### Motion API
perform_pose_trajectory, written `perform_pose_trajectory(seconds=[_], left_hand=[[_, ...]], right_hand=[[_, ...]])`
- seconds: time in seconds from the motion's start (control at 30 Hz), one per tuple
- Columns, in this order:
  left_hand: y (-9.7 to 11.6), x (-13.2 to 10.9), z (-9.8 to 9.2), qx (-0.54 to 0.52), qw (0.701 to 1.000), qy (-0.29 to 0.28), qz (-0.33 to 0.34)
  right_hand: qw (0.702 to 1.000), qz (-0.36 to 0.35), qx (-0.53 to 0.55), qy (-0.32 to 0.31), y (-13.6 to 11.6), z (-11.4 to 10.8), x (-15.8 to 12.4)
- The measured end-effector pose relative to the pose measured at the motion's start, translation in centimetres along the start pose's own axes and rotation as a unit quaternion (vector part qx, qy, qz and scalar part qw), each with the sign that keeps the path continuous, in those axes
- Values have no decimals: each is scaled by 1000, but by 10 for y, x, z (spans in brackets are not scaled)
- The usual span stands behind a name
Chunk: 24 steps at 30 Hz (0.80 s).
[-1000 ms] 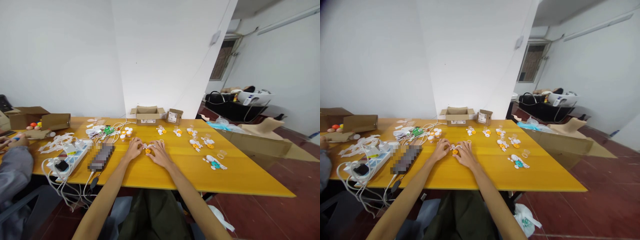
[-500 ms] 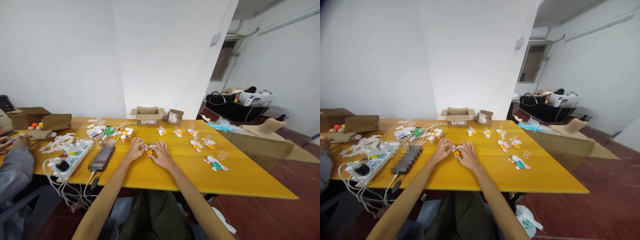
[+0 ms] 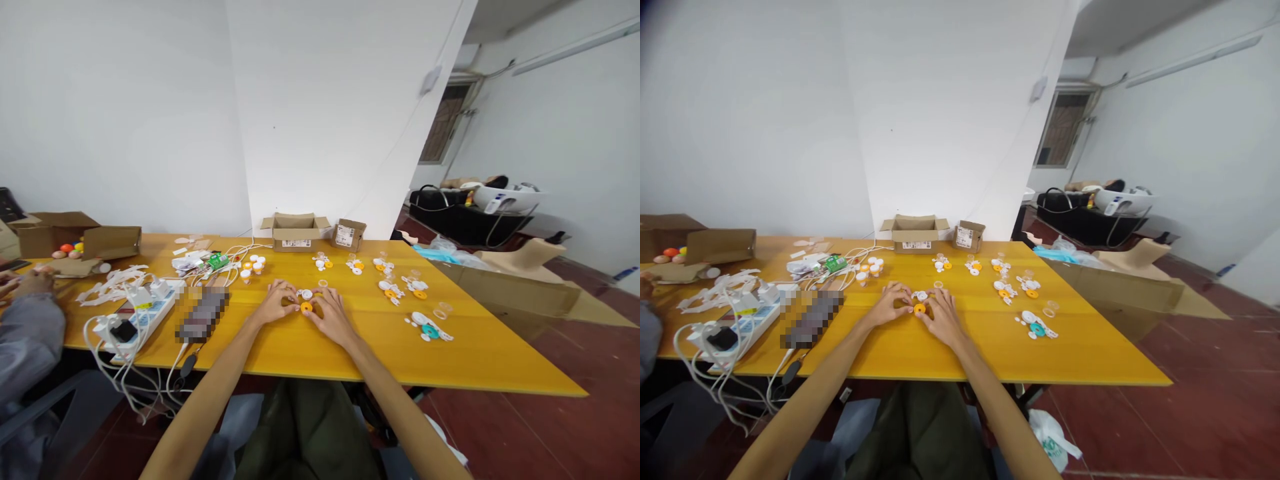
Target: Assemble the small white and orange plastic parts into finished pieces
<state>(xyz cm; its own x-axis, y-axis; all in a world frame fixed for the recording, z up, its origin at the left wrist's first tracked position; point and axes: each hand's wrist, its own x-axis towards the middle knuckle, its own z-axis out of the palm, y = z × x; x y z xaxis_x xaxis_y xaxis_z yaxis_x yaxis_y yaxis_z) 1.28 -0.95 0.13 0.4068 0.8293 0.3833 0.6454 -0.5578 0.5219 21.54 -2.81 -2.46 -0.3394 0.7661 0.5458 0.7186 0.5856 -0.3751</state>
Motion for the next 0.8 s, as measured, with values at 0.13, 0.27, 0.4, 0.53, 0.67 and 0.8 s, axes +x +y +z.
perform_pose_trajectory(seconds=[0.13,0.27,0.4,0.53,0.67,0.8], left_hand=[[-1,1,-2,-16,999,37,-18],[-4,4,-3,-7,996,79,-36],[-6,4,-3,5,995,94,-42],[-6,4,-3,4,995,89,-41],[-6,4,-1,13,996,82,-41],[-7,3,-1,21,996,75,-43]], right_hand=[[1000,6,4,28,0,5,3],[999,-4,8,48,-6,11,10],[999,-1,21,32,-12,15,15],[999,-8,24,24,-14,15,14],[1000,-13,18,14,-14,15,14],[1000,-14,-7,-9,-16,15,14]])
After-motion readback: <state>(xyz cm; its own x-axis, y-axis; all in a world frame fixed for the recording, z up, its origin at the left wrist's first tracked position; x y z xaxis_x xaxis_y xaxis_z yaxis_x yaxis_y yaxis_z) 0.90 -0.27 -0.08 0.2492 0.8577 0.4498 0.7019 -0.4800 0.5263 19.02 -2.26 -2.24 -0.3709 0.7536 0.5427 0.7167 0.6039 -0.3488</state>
